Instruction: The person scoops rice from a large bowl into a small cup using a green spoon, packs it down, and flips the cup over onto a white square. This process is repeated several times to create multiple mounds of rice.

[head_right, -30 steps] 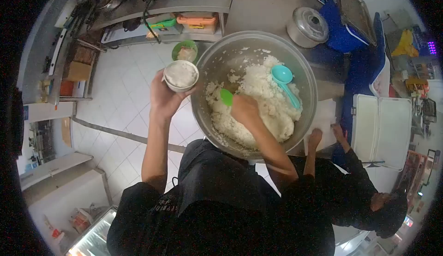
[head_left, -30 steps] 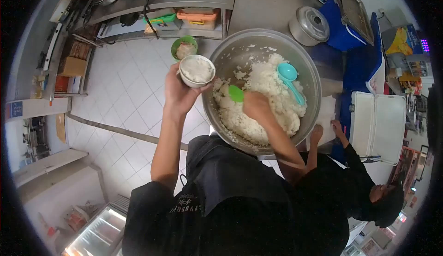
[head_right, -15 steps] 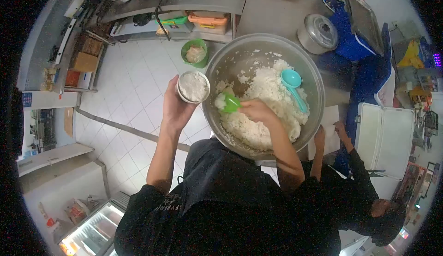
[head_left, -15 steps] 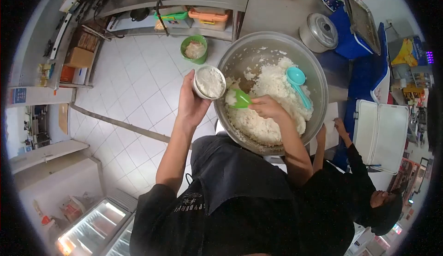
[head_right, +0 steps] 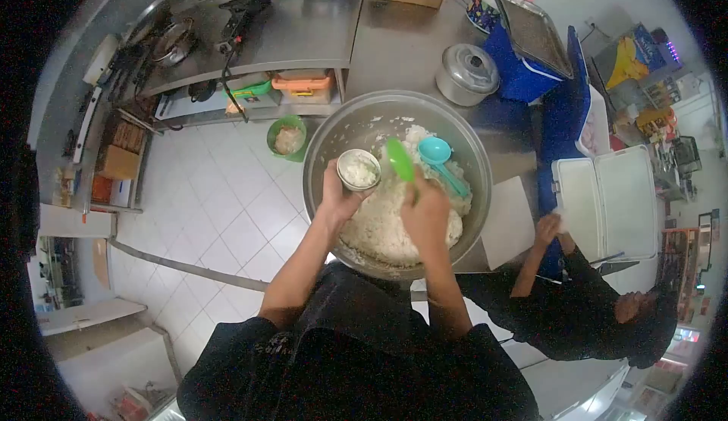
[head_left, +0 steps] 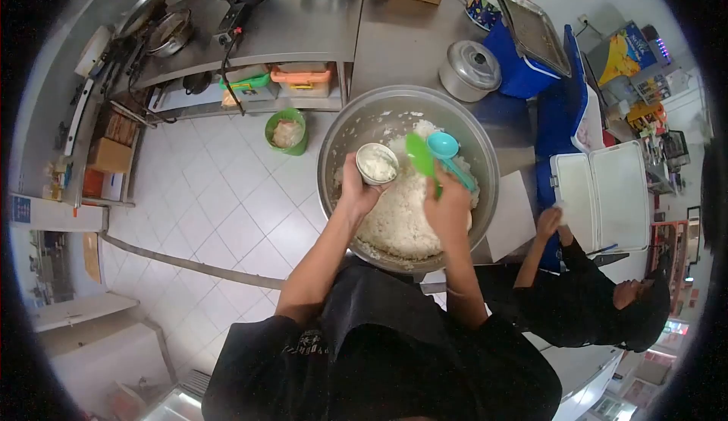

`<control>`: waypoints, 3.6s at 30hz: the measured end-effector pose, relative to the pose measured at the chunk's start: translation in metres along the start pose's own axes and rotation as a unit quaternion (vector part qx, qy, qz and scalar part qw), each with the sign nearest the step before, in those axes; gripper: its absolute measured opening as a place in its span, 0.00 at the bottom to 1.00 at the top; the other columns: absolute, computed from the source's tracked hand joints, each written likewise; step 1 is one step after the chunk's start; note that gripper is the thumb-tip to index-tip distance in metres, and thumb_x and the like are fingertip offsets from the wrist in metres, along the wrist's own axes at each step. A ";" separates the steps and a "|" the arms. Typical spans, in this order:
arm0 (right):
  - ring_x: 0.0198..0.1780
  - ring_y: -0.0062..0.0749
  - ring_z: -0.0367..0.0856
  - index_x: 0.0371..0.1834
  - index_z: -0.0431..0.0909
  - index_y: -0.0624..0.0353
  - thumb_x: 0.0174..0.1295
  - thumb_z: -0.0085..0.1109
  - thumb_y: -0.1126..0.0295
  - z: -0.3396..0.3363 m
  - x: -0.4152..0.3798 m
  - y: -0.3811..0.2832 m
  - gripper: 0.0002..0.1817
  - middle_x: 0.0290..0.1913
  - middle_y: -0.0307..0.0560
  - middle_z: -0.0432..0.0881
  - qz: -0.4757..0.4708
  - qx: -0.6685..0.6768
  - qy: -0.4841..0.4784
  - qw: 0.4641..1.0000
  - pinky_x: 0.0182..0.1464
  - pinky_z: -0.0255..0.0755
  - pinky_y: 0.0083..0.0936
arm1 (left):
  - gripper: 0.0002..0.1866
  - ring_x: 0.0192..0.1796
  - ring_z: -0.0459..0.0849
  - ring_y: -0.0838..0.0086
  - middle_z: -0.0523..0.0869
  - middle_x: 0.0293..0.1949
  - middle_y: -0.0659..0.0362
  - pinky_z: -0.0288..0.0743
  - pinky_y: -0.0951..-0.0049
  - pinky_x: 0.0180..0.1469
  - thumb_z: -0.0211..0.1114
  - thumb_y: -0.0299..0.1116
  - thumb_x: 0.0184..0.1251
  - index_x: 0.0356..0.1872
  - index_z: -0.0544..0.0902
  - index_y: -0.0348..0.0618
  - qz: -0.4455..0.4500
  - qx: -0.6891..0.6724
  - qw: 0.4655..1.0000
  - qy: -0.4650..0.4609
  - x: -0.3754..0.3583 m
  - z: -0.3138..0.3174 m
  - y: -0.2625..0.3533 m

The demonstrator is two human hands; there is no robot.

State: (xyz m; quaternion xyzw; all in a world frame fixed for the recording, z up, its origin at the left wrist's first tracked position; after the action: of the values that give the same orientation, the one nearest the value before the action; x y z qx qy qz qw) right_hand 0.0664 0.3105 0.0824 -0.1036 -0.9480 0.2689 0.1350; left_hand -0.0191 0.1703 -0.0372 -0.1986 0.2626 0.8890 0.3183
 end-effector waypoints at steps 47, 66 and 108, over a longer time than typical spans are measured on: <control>0.57 0.50 0.82 0.58 0.78 0.66 0.73 0.47 0.66 -0.049 -0.491 0.365 0.18 0.54 0.66 0.81 0.588 0.233 0.125 0.764 0.59 0.72 0.35 | 0.30 0.65 0.68 0.42 0.68 0.61 0.29 0.61 0.48 0.68 0.65 0.41 0.67 0.66 0.69 0.41 0.357 0.772 0.489 -0.195 0.123 0.139 -0.493; 0.33 0.58 0.82 0.60 0.78 0.54 0.66 0.52 0.68 -0.082 -0.088 0.109 0.19 0.31 0.65 0.82 0.075 0.080 -0.070 0.991 0.38 0.74 0.48 | 0.27 0.58 0.76 0.68 0.80 0.53 0.60 0.70 0.62 0.57 0.48 0.59 0.73 0.57 0.75 0.49 0.306 0.112 0.934 0.147 -0.168 -0.024 0.030; 0.41 0.56 0.85 0.38 0.80 0.66 0.59 0.54 0.71 0.107 -0.007 0.007 0.10 0.35 0.62 0.84 0.100 -0.272 -0.266 0.919 0.45 0.78 0.48 | 0.28 0.53 0.84 0.65 0.85 0.51 0.52 0.76 0.65 0.57 0.48 0.56 0.74 0.53 0.79 0.39 -0.017 -0.082 0.994 0.065 -0.167 -0.118 0.048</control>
State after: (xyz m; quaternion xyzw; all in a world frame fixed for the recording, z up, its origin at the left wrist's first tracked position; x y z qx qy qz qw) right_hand 0.0404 0.2631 -0.0099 -0.1550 -0.9702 0.0302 -0.1836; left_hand 0.0903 -0.0087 -0.0264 -0.2853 0.2056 0.8873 0.2983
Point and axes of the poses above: each hand's wrist, its own x-axis towards the middle knuckle, its own z-axis out of the palm, y = z × x, the point moved 7 cm from there along x, towards the middle knuckle
